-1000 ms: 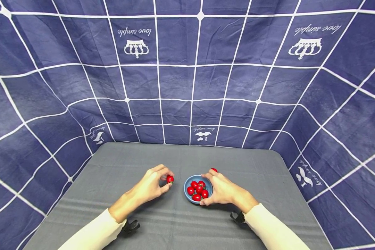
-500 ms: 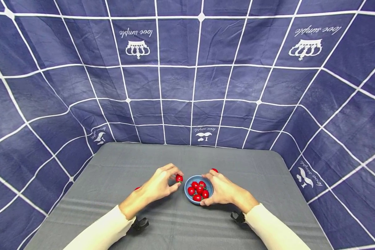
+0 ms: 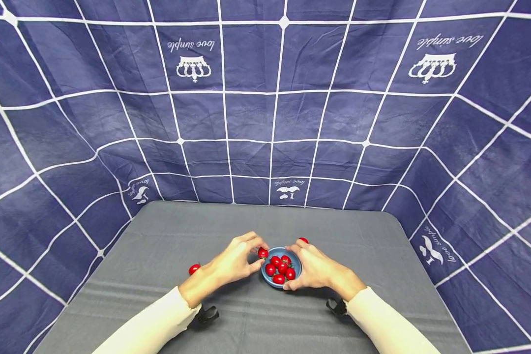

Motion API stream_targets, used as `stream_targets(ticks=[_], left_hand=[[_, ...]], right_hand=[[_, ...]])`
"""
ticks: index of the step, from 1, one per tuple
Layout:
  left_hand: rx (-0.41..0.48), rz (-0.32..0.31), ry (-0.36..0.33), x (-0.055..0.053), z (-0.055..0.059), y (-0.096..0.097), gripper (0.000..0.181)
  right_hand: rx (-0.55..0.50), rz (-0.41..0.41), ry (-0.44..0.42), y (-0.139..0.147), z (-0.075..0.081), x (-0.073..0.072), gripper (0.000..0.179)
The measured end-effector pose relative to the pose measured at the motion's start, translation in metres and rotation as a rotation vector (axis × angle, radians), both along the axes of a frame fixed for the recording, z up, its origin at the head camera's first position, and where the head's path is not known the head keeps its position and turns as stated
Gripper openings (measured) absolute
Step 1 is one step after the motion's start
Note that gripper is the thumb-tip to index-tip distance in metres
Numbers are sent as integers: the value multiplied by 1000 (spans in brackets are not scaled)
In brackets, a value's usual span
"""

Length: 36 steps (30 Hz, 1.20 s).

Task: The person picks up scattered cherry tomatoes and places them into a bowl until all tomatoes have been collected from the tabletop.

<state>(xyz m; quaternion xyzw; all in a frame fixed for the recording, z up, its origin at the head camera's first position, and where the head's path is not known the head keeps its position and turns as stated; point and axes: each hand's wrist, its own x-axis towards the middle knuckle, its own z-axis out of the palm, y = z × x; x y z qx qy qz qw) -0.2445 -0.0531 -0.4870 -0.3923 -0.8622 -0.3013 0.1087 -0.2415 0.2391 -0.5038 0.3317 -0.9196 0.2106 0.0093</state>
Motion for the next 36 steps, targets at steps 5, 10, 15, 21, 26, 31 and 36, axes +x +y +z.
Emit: stream_targets(ticks=[5, 10, 15, 21, 26, 31, 36], left_hand=[[-21, -16, 20, -2, 0, 7, 29], [-32, -27, 12, -2, 0, 10, 30], [-43, -30, 19, -4, -1, 11, 29], [-58, -27, 13, -6, -2, 13, 30], [-103, 1, -1, -5, -1, 10, 40], [-152, 34, -3, -3, -1, 7, 46], [-157, 46, 6, -1, -1, 5, 46]], right_hand=[[14, -3, 0, 0, 0, 0, 96], [14, 3, 4, 0, 0, -1, 98], [17, 0, 5, 1, 0, -2, 98], [16, 1, 6, 1, -1, -2, 98], [14, 3, 7, 1, -1, -1, 98], [8, 6, 4, 0, -1, -1, 97], [11, 2, -6, -1, -1, -2, 97]])
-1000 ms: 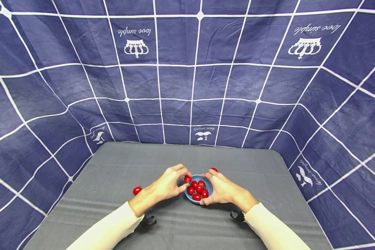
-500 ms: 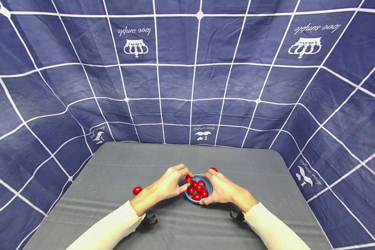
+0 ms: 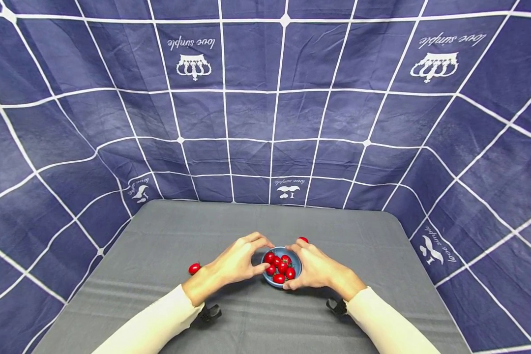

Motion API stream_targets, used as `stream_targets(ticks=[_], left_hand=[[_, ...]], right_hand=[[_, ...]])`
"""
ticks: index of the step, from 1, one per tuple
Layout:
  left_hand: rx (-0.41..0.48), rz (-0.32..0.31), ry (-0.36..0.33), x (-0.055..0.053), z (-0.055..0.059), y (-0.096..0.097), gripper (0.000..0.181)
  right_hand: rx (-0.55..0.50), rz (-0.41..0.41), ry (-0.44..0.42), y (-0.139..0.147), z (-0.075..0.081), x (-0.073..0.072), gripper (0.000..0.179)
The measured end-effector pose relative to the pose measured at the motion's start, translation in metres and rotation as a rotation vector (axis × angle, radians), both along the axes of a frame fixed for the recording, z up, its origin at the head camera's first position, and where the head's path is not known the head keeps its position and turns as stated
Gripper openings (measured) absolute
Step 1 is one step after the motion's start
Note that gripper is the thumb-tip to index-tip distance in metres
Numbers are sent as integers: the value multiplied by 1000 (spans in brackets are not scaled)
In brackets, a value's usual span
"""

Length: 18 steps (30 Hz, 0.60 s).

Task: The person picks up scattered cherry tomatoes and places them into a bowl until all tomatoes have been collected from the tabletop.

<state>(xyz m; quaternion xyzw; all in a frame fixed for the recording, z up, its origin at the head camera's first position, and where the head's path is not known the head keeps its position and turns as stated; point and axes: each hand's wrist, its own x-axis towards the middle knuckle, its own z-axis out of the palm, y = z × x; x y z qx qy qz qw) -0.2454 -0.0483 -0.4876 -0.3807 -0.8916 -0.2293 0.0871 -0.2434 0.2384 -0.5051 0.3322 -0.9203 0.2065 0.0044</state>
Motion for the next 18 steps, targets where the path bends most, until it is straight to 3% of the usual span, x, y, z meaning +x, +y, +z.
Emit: stream_targets(ticks=[18], left_hand=[[-33, 62, 37, 5, 0, -22, 48]], right_hand=[[-9, -5, -1, 1, 2, 0, 98]])
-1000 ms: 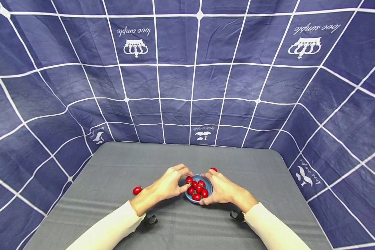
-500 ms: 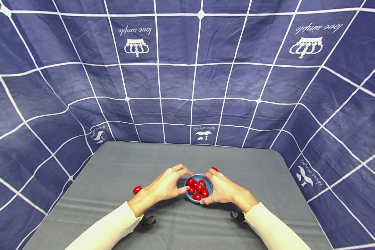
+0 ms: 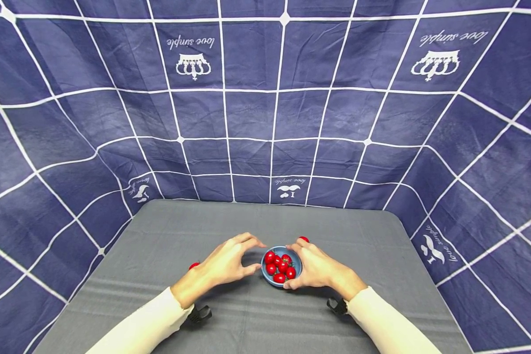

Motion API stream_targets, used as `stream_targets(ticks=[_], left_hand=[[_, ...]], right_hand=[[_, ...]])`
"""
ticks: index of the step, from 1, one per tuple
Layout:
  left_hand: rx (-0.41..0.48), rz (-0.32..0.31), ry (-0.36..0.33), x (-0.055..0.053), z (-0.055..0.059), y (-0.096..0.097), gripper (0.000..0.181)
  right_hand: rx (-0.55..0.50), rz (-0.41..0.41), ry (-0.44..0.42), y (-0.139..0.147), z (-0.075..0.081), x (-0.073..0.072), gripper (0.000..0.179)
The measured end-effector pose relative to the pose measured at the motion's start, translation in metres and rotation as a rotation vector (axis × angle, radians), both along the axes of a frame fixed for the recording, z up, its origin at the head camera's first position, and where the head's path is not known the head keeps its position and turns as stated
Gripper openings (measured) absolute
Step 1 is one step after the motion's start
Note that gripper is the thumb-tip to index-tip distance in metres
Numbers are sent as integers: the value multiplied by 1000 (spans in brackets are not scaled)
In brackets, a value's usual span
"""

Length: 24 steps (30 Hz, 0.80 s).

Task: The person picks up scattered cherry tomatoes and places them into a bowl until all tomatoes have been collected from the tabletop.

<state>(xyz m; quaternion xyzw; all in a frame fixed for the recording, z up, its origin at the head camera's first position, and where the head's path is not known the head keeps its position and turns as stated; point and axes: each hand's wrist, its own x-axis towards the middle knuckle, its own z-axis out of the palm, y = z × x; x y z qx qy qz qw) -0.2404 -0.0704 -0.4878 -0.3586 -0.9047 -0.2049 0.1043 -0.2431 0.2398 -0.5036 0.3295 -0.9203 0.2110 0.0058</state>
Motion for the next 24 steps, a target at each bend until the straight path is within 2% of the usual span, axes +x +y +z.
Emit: stream_targets(ticks=[9, 24], left_hand=[[-11, 26, 33, 1, -4, -25, 49], [-34, 89, -11, 5, -19, -74, 53]], right_hand=[[-2, 4, 19, 0, -1, 1, 95], [-14, 7, 8, 1, -2, 0, 95]])
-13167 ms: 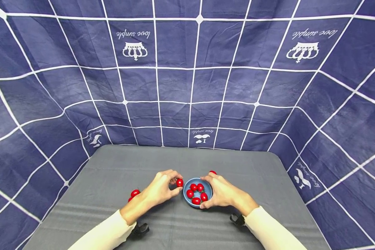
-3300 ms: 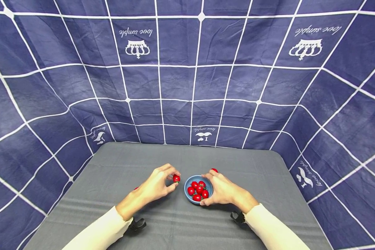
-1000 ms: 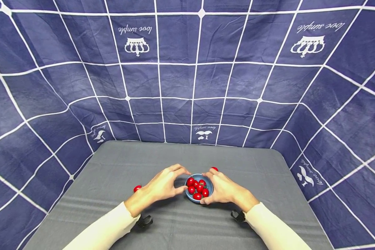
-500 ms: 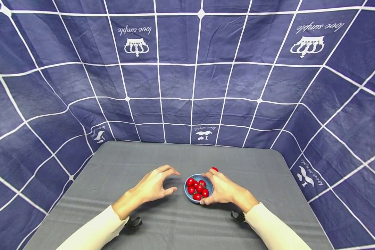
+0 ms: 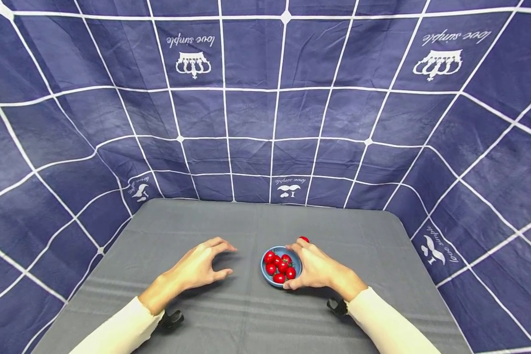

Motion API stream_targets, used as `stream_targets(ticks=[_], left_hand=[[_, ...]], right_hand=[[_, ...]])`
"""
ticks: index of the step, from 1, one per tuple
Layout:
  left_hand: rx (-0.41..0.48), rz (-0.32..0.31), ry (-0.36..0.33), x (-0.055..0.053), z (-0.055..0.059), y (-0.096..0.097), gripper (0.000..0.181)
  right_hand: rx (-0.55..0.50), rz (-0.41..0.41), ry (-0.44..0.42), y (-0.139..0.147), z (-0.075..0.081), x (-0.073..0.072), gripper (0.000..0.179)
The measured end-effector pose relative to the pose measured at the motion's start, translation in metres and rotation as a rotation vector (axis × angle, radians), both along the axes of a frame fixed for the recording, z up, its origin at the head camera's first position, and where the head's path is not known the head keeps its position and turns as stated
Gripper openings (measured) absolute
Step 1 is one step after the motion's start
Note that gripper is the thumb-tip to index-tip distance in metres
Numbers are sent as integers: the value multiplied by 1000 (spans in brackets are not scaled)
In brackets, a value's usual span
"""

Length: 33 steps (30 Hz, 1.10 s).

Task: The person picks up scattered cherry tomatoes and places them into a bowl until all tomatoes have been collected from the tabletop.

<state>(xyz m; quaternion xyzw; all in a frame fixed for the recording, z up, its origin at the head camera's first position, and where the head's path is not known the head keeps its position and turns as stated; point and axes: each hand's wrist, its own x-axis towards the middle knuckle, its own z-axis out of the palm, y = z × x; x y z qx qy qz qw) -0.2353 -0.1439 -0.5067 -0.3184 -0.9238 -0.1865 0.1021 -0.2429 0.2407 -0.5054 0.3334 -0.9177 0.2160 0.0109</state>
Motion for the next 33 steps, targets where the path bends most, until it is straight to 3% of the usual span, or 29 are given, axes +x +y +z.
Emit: stream_targets(ticks=[8, 19, 24, 33], left_hand=[[-26, 50, -36, 3, -9, -28, 53], [-57, 91, -81, 1, -10, -62, 57], [-26, 69, -120, 2, -13, -74, 58], [55, -20, -124, -1, -16, -88, 57]], right_hand=[[5, -3, -2, -1, 0, 3, 95], [1, -6, 4, -1, 0, 1, 95], [-5, -3, -10, -1, -1, 1, 95], [-5, -10, -14, -1, 0, 1, 94]])
